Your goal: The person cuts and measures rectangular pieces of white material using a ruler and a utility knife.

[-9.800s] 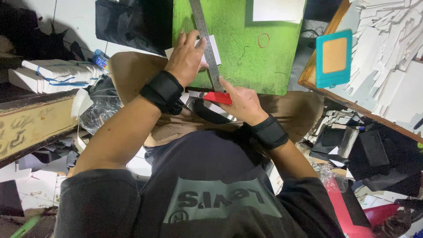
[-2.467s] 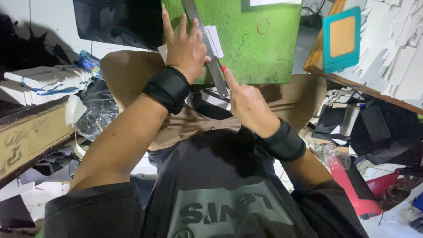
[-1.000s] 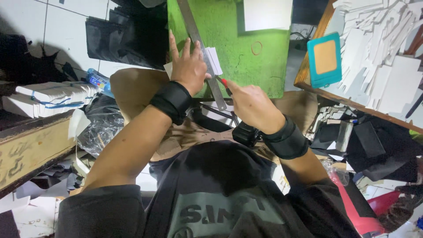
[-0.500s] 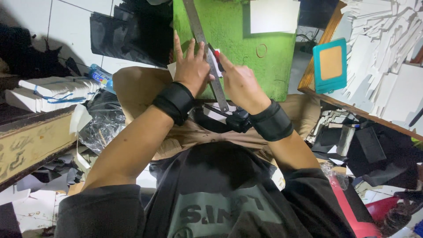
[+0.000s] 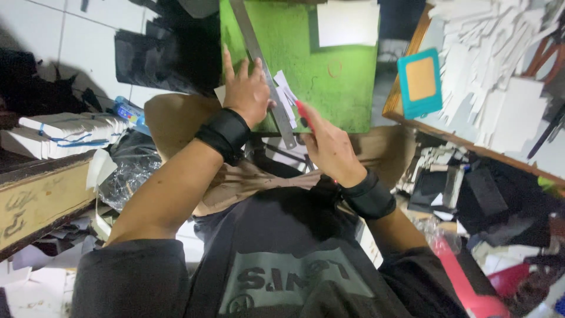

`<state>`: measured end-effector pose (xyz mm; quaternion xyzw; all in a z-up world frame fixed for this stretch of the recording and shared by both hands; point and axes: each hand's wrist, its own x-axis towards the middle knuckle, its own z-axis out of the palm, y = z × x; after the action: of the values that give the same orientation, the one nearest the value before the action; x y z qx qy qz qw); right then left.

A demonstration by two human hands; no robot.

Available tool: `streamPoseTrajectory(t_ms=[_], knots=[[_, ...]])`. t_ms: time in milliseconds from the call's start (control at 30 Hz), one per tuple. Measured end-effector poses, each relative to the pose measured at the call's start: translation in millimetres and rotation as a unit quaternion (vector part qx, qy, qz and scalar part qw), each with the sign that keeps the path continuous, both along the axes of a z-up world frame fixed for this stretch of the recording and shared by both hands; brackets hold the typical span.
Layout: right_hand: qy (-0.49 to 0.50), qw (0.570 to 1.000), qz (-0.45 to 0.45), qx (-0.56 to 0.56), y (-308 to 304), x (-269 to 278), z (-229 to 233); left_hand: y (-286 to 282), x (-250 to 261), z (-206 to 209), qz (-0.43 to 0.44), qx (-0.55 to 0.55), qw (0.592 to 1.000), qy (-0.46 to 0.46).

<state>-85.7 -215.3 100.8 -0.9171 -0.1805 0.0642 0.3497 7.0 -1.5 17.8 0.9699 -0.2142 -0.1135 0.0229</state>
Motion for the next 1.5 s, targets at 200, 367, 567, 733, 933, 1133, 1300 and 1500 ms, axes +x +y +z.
streamPoseTrajectory(t_ms=[200, 367, 567, 733, 933, 1133, 1300, 1500], knots=[[0.018, 0.999, -0.027, 0.029, 14.6, 0.7, -51.6, 2.8, -3.7, -20.6, 0.027, -0.034, 0.999, -0.023], [0.001, 0.999, -0.012, 0.044, 19.3, -3.9, -50.3, 15.0, -13.5, -4.7, 0.07, -0.069, 0.995, -0.032], [-0.007, 0.998, -0.059, 0.032, -15.0, 15.2, -52.2, 17.7, -17.4, -4.0, 0.098, -0.061, 0.993, 0.008], [-0.109, 0.992, -0.059, 0.013, -36.0, 26.0, -67.0, 10.2, -13.1, 14.9, 0.096, -0.065, 0.993, -0.02], [-0.132, 0.974, -0.099, -0.152, -40.4, 36.6, -114.5, 23.7, -23.5, 20.3, 0.078, -0.199, 0.977, -0.003], [-0.15, 0.955, -0.109, -0.232, -29.3, 35.9, -106.4, 42.2, -46.9, 77.1, 0.091, -0.399, 0.909, -0.086], [-0.226, 0.947, -0.082, -0.214, -12.9, 38.4, -95.1, 52.4, -53.8, 78.0, 0.126, -0.527, 0.839, -0.041], [-0.164, 0.978, 0.006, -0.125, 19.9, 38.7, -69.8, 52.5, -53.9, 75.5, 0.154, -0.567, 0.809, 0.011]])
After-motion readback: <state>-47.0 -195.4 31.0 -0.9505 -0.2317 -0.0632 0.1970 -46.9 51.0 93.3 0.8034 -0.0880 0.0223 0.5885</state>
